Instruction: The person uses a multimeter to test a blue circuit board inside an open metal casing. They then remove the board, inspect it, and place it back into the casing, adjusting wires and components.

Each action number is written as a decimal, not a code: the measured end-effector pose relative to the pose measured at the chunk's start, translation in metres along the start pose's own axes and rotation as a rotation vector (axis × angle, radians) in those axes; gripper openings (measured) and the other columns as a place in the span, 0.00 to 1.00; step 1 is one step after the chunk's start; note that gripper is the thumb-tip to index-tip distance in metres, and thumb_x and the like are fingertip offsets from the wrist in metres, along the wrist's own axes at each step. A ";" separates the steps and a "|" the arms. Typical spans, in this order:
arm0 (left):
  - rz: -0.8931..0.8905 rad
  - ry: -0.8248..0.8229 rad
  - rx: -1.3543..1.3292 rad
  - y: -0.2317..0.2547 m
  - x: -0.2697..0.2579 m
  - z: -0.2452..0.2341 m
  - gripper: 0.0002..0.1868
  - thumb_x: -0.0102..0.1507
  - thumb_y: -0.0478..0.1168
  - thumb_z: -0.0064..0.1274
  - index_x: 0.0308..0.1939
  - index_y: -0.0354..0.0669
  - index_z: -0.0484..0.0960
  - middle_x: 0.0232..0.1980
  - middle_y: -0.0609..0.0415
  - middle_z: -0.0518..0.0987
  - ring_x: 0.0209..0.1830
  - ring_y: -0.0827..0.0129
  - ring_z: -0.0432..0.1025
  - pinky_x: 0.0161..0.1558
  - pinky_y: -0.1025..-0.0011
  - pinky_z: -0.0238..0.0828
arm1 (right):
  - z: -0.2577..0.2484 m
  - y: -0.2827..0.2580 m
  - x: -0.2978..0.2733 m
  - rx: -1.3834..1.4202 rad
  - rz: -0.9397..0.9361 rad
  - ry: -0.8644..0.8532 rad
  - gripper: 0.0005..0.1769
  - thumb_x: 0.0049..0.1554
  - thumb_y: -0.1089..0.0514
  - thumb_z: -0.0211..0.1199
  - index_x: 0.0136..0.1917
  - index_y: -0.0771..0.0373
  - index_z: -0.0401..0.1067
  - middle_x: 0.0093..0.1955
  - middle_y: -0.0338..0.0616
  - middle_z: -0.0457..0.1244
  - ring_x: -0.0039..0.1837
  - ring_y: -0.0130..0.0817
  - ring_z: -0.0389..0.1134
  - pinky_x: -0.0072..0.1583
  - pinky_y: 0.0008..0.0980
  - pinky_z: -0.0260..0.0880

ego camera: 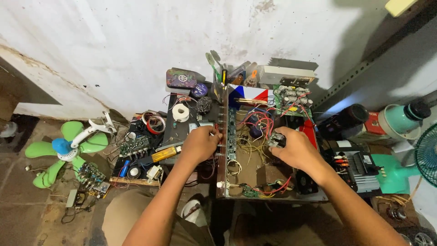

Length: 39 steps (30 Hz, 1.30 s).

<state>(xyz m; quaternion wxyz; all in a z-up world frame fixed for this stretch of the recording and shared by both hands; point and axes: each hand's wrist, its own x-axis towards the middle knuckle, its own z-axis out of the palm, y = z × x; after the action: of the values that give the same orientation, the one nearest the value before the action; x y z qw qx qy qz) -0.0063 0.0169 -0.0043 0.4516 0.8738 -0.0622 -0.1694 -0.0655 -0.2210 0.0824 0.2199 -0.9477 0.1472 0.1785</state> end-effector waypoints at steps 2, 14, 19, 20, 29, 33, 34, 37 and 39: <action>0.003 -0.008 0.007 0.000 0.000 0.000 0.17 0.67 0.41 0.50 0.52 0.31 0.85 0.40 0.33 0.85 0.44 0.42 0.81 0.45 0.54 0.78 | 0.003 0.006 0.001 0.031 -0.001 0.016 0.39 0.53 0.55 0.70 0.74 0.66 0.65 0.68 0.65 0.65 0.70 0.56 0.67 0.67 0.51 0.71; 0.018 -0.003 0.009 -0.004 0.002 0.002 0.17 0.67 0.42 0.50 0.51 0.31 0.85 0.39 0.33 0.85 0.44 0.41 0.81 0.45 0.54 0.78 | -0.001 0.006 -0.001 0.048 -0.120 -0.053 0.36 0.50 0.62 0.66 0.73 0.62 0.69 0.69 0.63 0.65 0.73 0.60 0.64 0.71 0.54 0.65; 0.014 0.000 -0.001 -0.002 0.001 0.001 0.17 0.67 0.42 0.51 0.51 0.32 0.85 0.38 0.33 0.85 0.43 0.42 0.81 0.45 0.55 0.78 | 0.004 0.020 0.012 0.040 -0.122 -0.091 0.38 0.51 0.61 0.66 0.75 0.59 0.67 0.72 0.60 0.63 0.75 0.58 0.62 0.72 0.52 0.63; 0.016 0.002 -0.005 -0.001 0.000 0.000 0.17 0.67 0.42 0.51 0.51 0.31 0.85 0.38 0.33 0.85 0.43 0.43 0.81 0.45 0.54 0.78 | 0.003 0.020 0.012 0.041 -0.136 -0.101 0.38 0.51 0.61 0.66 0.75 0.61 0.66 0.73 0.62 0.62 0.75 0.59 0.61 0.73 0.53 0.62; 0.005 -0.006 -0.013 -0.002 0.001 0.001 0.15 0.67 0.42 0.51 0.49 0.35 0.87 0.35 0.36 0.85 0.41 0.44 0.81 0.46 0.56 0.77 | 0.022 0.064 0.041 0.085 -0.292 -0.097 0.36 0.50 0.64 0.65 0.73 0.60 0.68 0.70 0.59 0.65 0.73 0.57 0.64 0.73 0.52 0.61; -0.003 -0.009 0.008 -0.002 0.002 0.000 0.15 0.67 0.42 0.51 0.49 0.36 0.87 0.35 0.36 0.85 0.41 0.42 0.81 0.45 0.55 0.77 | 0.027 0.069 0.043 0.105 -0.380 -0.102 0.35 0.51 0.66 0.64 0.73 0.63 0.68 0.69 0.60 0.65 0.73 0.59 0.63 0.74 0.52 0.60; 0.000 -0.007 -0.006 -0.002 0.002 0.001 0.15 0.67 0.41 0.51 0.49 0.35 0.87 0.35 0.36 0.85 0.40 0.44 0.81 0.45 0.56 0.77 | 0.028 0.071 0.043 0.103 -0.410 -0.112 0.35 0.50 0.66 0.63 0.73 0.64 0.67 0.69 0.60 0.65 0.73 0.60 0.63 0.73 0.54 0.60; -0.002 -0.007 -0.016 -0.001 0.002 0.002 0.15 0.67 0.41 0.51 0.50 0.34 0.87 0.34 0.37 0.85 0.38 0.47 0.81 0.44 0.57 0.77 | 0.027 0.069 0.042 0.098 -0.453 -0.121 0.35 0.50 0.66 0.62 0.72 0.65 0.67 0.69 0.62 0.64 0.73 0.62 0.63 0.73 0.56 0.60; -0.004 -0.009 -0.013 -0.003 0.004 0.003 0.15 0.67 0.41 0.51 0.50 0.34 0.87 0.33 0.38 0.85 0.37 0.48 0.81 0.44 0.58 0.77 | 0.026 0.070 0.043 0.094 -0.465 -0.119 0.35 0.50 0.66 0.61 0.72 0.66 0.67 0.68 0.62 0.64 0.72 0.63 0.63 0.73 0.57 0.60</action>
<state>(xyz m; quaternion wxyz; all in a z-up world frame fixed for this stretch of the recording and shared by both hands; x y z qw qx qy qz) -0.0040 0.0154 -0.0089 0.4566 0.8703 -0.0615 -0.1743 -0.0587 -0.2775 0.0178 0.3072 -0.9327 -0.0801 0.1713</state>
